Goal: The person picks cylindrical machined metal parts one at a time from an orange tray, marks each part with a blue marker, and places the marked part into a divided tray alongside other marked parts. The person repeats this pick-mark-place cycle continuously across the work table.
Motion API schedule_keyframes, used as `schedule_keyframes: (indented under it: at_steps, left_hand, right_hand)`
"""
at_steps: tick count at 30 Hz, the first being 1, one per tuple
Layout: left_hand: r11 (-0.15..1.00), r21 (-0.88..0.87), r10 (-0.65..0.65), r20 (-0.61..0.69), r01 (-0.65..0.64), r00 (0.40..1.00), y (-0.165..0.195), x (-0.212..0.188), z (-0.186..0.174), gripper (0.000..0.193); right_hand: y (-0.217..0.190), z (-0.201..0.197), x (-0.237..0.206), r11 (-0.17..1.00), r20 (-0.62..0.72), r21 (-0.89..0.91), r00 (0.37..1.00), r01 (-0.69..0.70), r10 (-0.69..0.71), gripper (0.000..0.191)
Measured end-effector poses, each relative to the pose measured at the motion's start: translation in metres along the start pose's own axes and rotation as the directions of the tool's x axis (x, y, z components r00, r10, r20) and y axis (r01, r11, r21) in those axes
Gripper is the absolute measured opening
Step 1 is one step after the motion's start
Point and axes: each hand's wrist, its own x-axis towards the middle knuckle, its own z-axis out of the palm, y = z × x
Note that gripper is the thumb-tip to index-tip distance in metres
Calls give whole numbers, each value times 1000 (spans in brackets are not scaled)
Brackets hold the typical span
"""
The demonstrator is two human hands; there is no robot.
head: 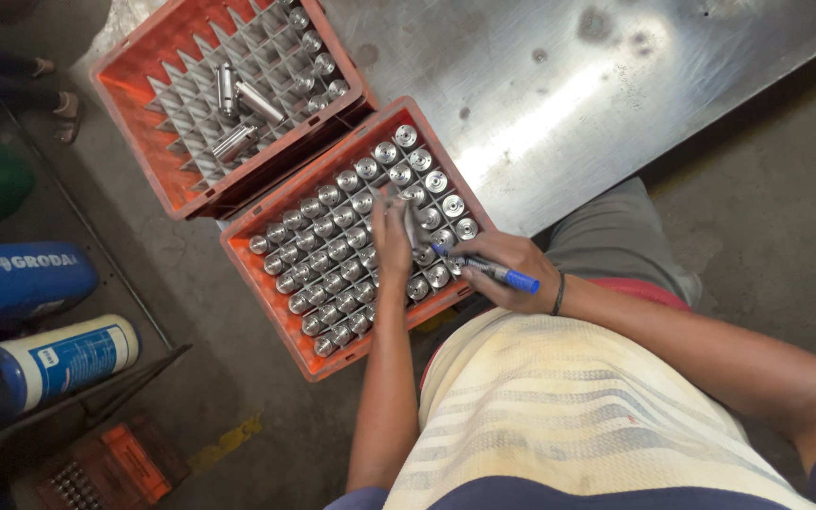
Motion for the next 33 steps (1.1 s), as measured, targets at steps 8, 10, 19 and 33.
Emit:
schedule_keyframes:
  at_steps: [8,10,19,33]
  left_hand:
    - [524,846,265,-54,-97,963,33,30,-15,51]
    - [501,862,249,-60,-76,967,34,36,-7,52]
    - [500,866,326,-208,19,922,43,50,-1,41]
    - [381,925,305,-133,8,943,32,55,12,60]
  right_hand:
    - [2,-8,-2,996,-9,-3,996,-87,87,25]
    - [2,-8,-2,996,-11,-5,996,-91,91,25]
    - [4,-14,-4,994,-58,-16,993,-105,104,23]
    - [3,-15,-7,995,-66,-42,994,-92,89,24]
